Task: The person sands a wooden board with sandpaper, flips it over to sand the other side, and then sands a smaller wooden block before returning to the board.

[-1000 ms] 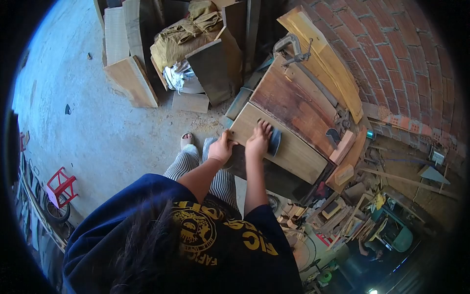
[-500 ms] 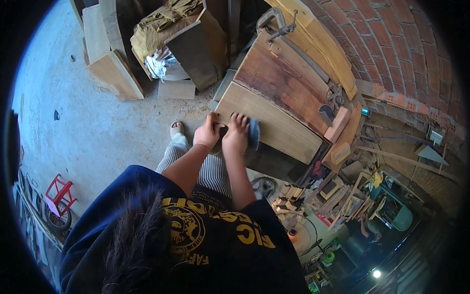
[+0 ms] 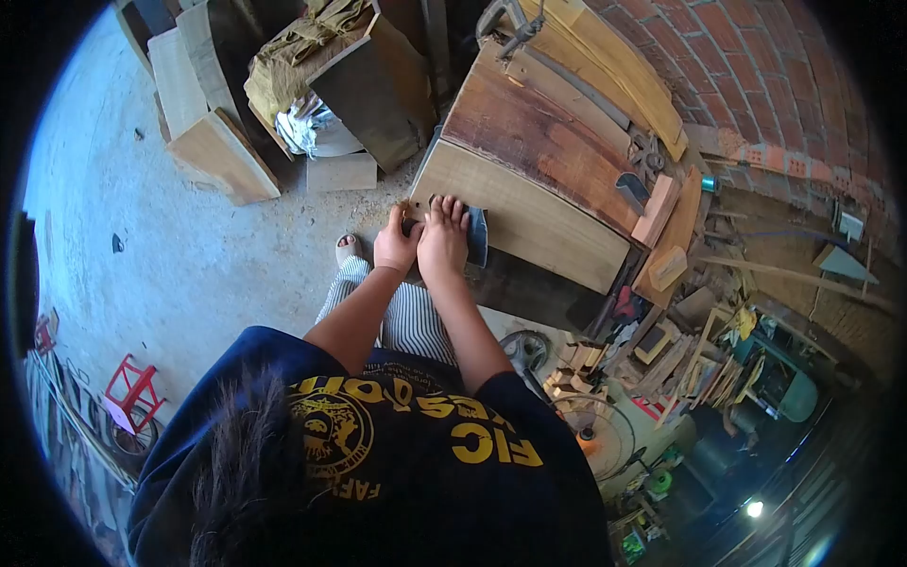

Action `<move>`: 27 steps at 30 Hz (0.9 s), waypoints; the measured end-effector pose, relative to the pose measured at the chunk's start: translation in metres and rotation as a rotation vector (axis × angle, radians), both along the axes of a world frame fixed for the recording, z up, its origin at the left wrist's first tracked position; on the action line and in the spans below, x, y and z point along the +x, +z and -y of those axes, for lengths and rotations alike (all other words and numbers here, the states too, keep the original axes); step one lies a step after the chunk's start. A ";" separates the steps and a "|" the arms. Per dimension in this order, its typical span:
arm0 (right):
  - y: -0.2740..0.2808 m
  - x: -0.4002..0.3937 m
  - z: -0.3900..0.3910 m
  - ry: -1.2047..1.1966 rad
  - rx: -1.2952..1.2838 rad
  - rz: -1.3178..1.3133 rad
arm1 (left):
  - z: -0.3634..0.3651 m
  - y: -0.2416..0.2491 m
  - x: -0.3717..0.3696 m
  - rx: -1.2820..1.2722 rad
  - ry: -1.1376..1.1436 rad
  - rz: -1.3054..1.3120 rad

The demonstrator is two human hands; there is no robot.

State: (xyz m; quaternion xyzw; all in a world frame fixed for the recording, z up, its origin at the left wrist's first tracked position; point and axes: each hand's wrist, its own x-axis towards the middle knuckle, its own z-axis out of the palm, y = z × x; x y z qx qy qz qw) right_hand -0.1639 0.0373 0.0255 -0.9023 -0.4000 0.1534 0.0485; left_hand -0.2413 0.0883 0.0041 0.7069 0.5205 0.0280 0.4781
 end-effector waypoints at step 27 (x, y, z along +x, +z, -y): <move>-0.005 0.008 -0.046 0.030 0.112 0.138 | 0.006 -0.029 -0.006 -0.085 0.258 0.429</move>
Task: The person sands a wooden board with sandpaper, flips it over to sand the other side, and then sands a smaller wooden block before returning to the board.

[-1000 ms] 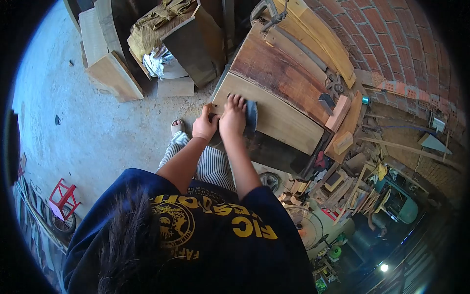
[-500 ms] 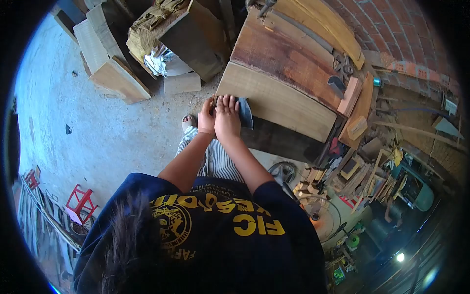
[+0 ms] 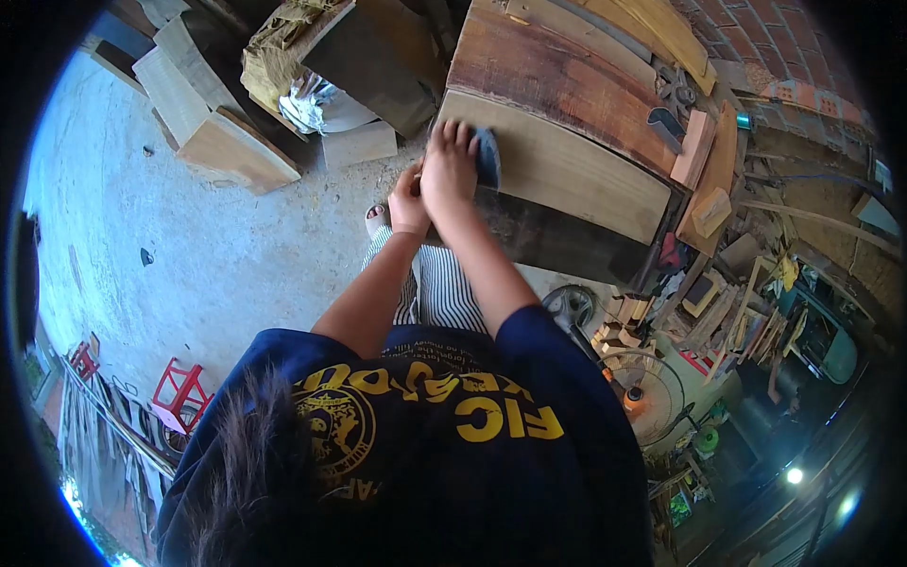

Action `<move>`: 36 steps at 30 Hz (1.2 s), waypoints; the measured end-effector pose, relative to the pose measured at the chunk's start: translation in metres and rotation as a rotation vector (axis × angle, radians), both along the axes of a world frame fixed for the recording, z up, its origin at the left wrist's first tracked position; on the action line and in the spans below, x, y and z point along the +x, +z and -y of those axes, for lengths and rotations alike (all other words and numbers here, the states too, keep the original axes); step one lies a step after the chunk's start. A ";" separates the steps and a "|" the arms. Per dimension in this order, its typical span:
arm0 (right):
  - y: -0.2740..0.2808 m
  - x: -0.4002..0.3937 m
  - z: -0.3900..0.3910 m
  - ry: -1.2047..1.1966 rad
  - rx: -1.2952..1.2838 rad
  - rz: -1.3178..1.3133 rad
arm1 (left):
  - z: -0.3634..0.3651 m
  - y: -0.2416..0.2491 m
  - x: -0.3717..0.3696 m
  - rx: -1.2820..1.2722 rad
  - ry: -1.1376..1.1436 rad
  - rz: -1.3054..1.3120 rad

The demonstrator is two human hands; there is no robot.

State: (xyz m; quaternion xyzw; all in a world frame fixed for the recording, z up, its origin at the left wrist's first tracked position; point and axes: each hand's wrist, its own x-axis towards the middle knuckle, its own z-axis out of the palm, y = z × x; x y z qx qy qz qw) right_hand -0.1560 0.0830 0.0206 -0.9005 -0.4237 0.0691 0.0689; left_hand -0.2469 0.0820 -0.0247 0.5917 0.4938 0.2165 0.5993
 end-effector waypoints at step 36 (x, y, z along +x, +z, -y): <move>-0.003 -0.012 0.072 0.033 0.327 -0.194 | -0.008 0.022 0.011 0.135 -0.140 -0.215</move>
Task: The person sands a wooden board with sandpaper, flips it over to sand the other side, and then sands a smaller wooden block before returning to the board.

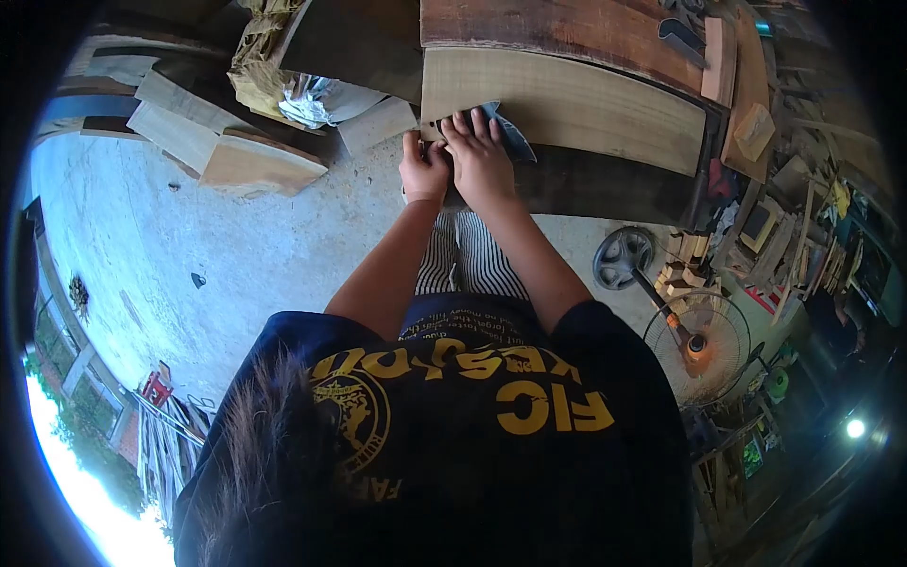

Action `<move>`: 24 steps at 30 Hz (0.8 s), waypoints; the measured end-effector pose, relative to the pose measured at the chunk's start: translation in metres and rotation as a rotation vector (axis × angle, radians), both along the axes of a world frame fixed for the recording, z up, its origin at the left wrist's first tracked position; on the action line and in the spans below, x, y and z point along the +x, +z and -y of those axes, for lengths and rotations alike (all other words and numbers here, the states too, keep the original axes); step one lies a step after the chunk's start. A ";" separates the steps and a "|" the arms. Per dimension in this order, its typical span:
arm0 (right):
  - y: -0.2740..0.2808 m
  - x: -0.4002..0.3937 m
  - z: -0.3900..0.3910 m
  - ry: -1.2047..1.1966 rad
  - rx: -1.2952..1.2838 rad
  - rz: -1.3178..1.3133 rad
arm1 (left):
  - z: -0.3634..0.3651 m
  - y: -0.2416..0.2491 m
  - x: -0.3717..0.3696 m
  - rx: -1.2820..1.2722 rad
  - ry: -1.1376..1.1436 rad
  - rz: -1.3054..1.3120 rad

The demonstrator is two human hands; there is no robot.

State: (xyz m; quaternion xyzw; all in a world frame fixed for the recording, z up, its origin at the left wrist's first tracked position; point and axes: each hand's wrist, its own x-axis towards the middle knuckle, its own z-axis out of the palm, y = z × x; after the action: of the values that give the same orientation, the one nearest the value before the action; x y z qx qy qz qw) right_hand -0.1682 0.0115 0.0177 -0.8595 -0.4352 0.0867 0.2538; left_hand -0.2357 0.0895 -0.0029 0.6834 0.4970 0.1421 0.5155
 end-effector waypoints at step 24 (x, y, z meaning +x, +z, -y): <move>-0.018 0.104 0.139 -0.865 -0.180 0.287 | 0.003 -0.009 -0.003 0.007 -0.162 -0.108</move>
State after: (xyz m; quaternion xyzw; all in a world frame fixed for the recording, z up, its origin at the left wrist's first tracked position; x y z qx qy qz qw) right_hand -0.0647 -0.1275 -0.0007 -0.9840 -0.0584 -0.1094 0.1280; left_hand -0.2385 0.0869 -0.0122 0.7300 0.4664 0.0648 0.4954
